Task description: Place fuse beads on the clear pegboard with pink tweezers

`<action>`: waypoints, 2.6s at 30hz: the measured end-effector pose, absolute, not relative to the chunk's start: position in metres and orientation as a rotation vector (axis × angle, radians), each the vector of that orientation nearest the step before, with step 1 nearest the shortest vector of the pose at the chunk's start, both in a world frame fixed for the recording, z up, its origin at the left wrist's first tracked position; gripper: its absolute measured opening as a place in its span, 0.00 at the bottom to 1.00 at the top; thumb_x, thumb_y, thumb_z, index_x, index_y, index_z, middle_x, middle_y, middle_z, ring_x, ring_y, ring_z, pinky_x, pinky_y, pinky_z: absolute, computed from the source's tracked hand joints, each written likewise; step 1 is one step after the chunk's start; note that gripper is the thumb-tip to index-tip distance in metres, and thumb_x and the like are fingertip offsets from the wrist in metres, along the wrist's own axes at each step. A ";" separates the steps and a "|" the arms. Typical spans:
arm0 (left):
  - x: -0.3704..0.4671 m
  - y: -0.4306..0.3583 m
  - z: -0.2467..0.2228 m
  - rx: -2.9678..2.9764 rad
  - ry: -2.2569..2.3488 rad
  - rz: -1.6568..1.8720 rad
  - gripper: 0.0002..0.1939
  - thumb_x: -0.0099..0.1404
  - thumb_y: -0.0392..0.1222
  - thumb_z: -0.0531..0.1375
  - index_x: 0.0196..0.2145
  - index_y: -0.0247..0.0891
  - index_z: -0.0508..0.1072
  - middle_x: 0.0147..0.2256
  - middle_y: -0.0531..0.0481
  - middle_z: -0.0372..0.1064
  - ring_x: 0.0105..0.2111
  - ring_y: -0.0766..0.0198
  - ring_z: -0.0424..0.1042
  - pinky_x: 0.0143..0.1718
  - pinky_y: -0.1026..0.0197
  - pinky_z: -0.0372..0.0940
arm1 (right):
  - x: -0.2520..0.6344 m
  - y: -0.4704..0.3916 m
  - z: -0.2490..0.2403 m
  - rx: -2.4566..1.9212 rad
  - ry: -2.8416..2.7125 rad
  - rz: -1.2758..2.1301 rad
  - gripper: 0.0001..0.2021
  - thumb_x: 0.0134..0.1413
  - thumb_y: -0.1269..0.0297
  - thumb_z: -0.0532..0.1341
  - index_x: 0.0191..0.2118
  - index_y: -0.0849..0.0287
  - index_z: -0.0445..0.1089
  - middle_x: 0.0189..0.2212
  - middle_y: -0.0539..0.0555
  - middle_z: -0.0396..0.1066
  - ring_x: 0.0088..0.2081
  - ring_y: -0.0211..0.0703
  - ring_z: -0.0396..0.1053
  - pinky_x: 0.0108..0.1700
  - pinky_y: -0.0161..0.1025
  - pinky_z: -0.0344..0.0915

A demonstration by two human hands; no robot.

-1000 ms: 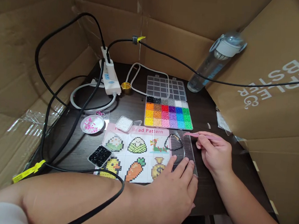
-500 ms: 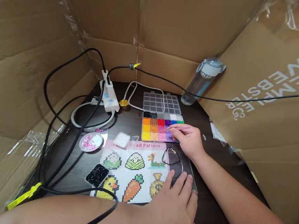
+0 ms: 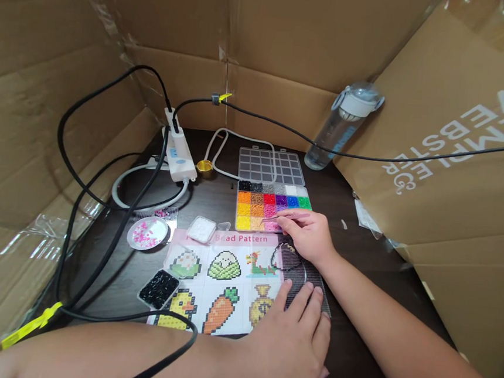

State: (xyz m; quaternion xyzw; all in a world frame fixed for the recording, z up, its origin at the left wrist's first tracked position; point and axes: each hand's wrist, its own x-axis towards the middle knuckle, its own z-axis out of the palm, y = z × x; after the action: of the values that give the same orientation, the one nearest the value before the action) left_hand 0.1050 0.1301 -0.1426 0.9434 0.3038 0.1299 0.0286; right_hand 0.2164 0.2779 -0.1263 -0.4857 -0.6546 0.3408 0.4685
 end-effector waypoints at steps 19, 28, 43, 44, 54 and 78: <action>0.104 0.130 -0.140 2.906 0.947 0.424 0.29 0.72 0.53 0.44 0.60 0.30 0.65 0.64 0.33 0.58 0.64 0.44 0.58 0.61 0.38 0.54 | 0.218 0.278 -0.126 -1.183 -1.678 0.849 0.07 0.50 0.65 0.65 0.25 0.57 0.80 0.30 0.54 0.80 0.30 0.40 0.76 0.33 0.36 0.75; 0.104 0.131 -0.138 2.910 0.910 0.405 0.30 0.72 0.52 0.43 0.60 0.28 0.64 0.64 0.31 0.58 0.65 0.42 0.57 0.61 0.37 0.53 | 0.218 0.278 -0.127 -1.177 -1.670 0.841 0.06 0.50 0.64 0.66 0.26 0.57 0.80 0.29 0.54 0.80 0.31 0.42 0.77 0.37 0.40 0.77; 0.104 0.133 -0.139 2.876 0.893 0.416 0.30 0.72 0.52 0.42 0.61 0.27 0.62 0.64 0.30 0.56 0.65 0.41 0.56 0.62 0.37 0.51 | 0.221 0.277 -0.121 -1.199 -1.638 0.826 0.11 0.50 0.66 0.66 0.19 0.59 0.76 0.29 0.55 0.80 0.29 0.40 0.76 0.30 0.35 0.73; 0.104 0.133 -0.139 2.875 0.893 0.417 0.30 0.72 0.51 0.42 0.61 0.27 0.62 0.64 0.30 0.56 0.65 0.41 0.55 0.62 0.37 0.51 | 0.222 0.277 -0.120 -1.201 -1.631 0.826 0.11 0.50 0.66 0.66 0.19 0.59 0.76 0.29 0.55 0.80 0.29 0.40 0.75 0.30 0.35 0.72; 0.105 0.133 -0.137 2.870 0.885 0.394 0.30 0.72 0.52 0.42 0.61 0.27 0.61 0.64 0.29 0.55 0.66 0.41 0.54 0.62 0.36 0.50 | 0.244 0.272 -0.115 -1.149 -1.498 0.850 0.09 0.53 0.64 0.67 0.24 0.57 0.79 0.28 0.53 0.78 0.27 0.37 0.71 0.28 0.35 0.68; 0.107 0.137 -0.131 2.876 0.916 0.305 0.28 0.71 0.54 0.46 0.60 0.33 0.64 0.65 0.34 0.55 0.65 0.45 0.56 0.62 0.39 0.47 | 0.305 0.241 -0.136 -1.183 -1.350 1.052 0.04 0.54 0.64 0.68 0.31 0.56 0.80 0.31 0.53 0.79 0.24 0.35 0.70 0.29 0.36 0.67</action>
State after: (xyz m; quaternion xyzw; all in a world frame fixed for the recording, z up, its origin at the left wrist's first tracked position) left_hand 0.1072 0.1373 -0.1310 0.9466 0.3016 0.1003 0.0537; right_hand 0.3047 0.2408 -0.1358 -0.4905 -0.5597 0.4362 0.5059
